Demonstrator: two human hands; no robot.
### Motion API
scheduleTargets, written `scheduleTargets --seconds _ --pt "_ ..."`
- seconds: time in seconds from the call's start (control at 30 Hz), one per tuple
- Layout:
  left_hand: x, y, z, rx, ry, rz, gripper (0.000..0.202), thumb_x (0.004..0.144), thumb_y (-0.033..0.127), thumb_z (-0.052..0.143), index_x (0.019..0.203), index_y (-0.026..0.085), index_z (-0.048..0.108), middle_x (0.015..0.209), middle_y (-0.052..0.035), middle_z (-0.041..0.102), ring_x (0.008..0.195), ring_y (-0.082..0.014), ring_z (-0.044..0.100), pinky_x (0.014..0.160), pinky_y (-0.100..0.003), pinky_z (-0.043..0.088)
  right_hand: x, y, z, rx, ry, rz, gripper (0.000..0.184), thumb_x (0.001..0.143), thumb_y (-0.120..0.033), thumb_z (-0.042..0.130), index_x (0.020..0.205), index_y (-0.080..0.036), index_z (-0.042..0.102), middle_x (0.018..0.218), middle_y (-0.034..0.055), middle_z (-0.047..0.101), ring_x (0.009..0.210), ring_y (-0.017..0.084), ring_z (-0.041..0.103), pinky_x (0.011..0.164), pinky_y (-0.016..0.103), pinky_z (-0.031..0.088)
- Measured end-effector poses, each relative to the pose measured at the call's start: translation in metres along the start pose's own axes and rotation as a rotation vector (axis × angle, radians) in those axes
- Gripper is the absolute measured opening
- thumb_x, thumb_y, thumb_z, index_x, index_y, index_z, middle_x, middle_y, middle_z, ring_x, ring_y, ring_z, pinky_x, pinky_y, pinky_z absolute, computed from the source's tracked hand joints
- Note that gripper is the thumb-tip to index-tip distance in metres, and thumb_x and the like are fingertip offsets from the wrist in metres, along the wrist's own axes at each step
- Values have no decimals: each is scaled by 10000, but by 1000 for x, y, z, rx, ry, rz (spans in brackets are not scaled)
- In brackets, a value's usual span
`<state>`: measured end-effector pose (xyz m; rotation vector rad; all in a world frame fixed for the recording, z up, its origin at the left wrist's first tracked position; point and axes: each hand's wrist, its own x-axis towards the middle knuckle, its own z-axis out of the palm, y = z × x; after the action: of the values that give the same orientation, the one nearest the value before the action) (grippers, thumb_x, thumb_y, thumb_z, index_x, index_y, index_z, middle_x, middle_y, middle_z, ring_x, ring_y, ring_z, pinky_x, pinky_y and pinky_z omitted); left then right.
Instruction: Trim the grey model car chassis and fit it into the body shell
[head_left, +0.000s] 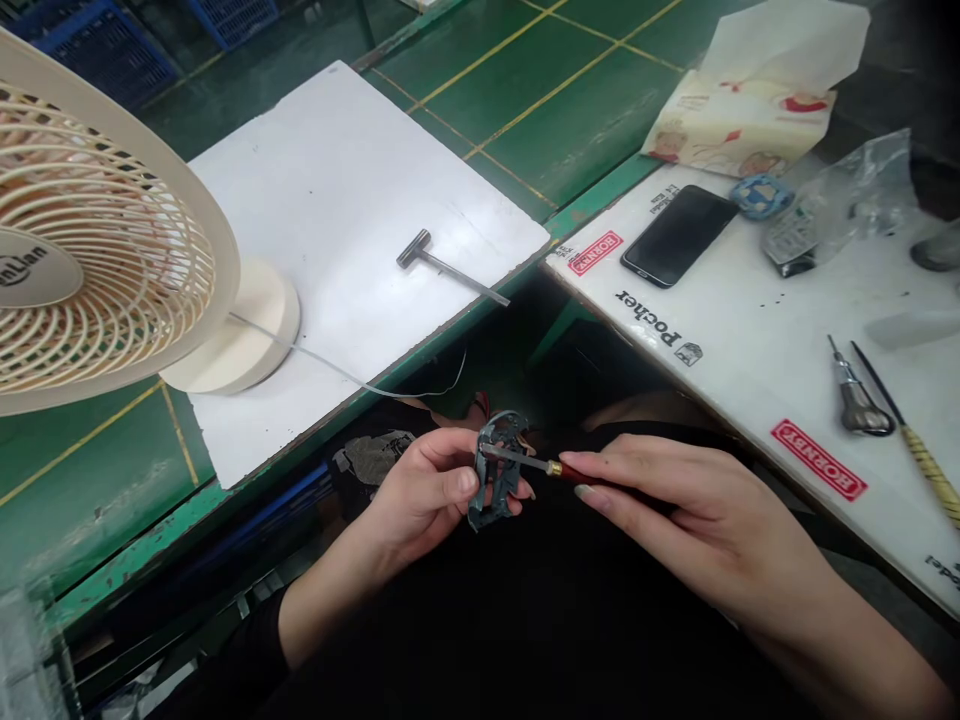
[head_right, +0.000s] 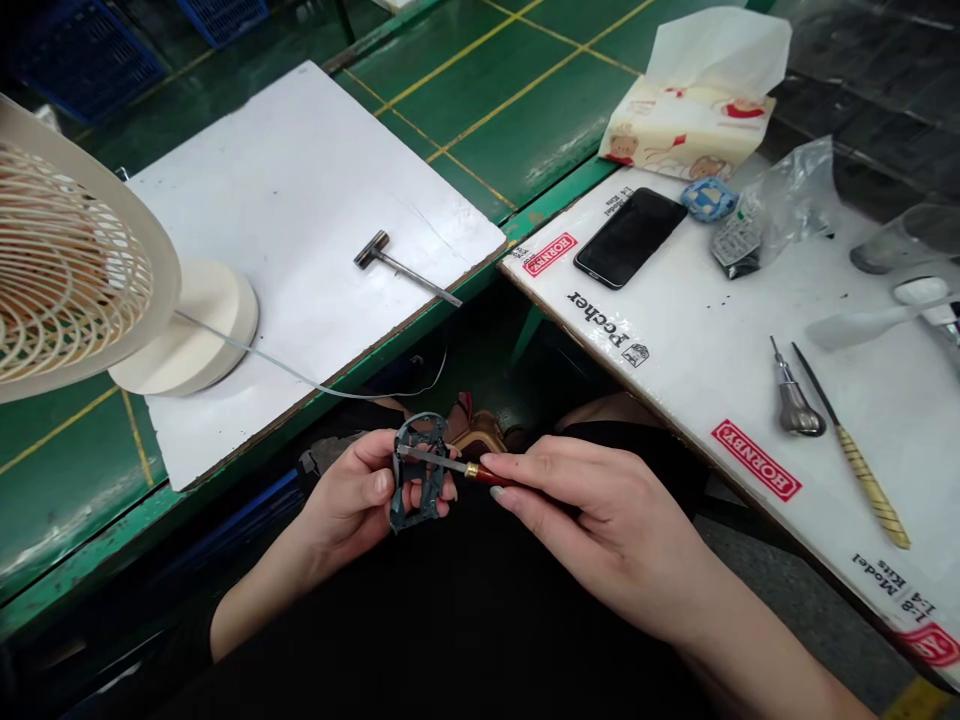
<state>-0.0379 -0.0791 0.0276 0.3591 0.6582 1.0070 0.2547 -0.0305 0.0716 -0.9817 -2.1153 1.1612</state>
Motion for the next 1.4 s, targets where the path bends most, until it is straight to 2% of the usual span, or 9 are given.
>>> scheduleTargets --seconds 0.27,0.53,0.7,0.8,1.0,1.17,1.23,1.3,1.4 --pt "-4 -4 -1 2 28 13 417 877 374 1137 1173 183 912 1090 -98 956 1006 -298 961 892 -357 798 -4 5 3 27 -19 17 258 1203 -239 748 1401 -298 903 966 24 838 816 168 814 707 266 639" --pt "-5 -4 1 15 21 -15 374 942 369 1088 1203 176 902 1168 -132 948 1032 -295 957 923 -379 799 -4 5 6 58 -30 14 264 1199 -211 748 1403 -295 893 926 -4 814 772 129 787 691 230 616" --pt "-5 0 3 -12 -4 -11 479 941 358 1089 1375 285 899 1231 -107 948 1027 -291 948 929 -419 787 -2 6 7 40 -30 -15 292 1187 -198 756 1431 -299 880 915 -12 801 755 125 775 685 221 615" --pt "-3 1 5 45 7 -10 494 935 428 1089 1362 239 929 1186 -138 943 983 -291 923 911 -416 767 -3 3 6 34 -32 -19 286 1186 -197 748 1419 -297 880 900 -12 799 744 130 777 671 223 619" --pt "-5 -2 6 268 118 161 442 936 447 1086 1307 228 984 1092 -130 947 924 -270 880 942 -402 710 -2 -5 8 20 -1 14 262 1194 -209 742 1392 -307 883 952 -2 836 766 132 808 679 203 648" --pt "-11 -8 2 360 133 228 460 1018 474 1014 1426 271 955 1318 -162 943 1090 -326 899 1077 -489 710 0 -6 11 27 19 9 293 1186 -206 752 1422 -333 870 966 -9 851 776 134 821 691 200 662" --pt "-12 -8 3 342 109 241 442 1055 450 980 1469 301 935 1318 -158 945 1105 -325 902 1090 -496 709 0 -6 12 24 20 1 303 1182 -206 758 1433 -340 862 983 -12 858 794 132 828 713 195 668" --pt "-12 -5 6 282 79 212 395 1078 432 959 1453 312 942 1260 -148 954 1055 -302 912 1057 -468 719 0 -6 11 24 14 -17 303 1179 -196 761 1432 -333 857 983 -16 852 790 120 819 712 178 657" --pt "-11 1 11 171 34 86 358 1061 450 974 1356 248 977 1210 -155 954 982 -267 918 966 -392 741 -1 -4 8 7 -6 -38 305 1186 -187 746 1440 -319 850 967 -12 837 769 117 801 695 177 646"
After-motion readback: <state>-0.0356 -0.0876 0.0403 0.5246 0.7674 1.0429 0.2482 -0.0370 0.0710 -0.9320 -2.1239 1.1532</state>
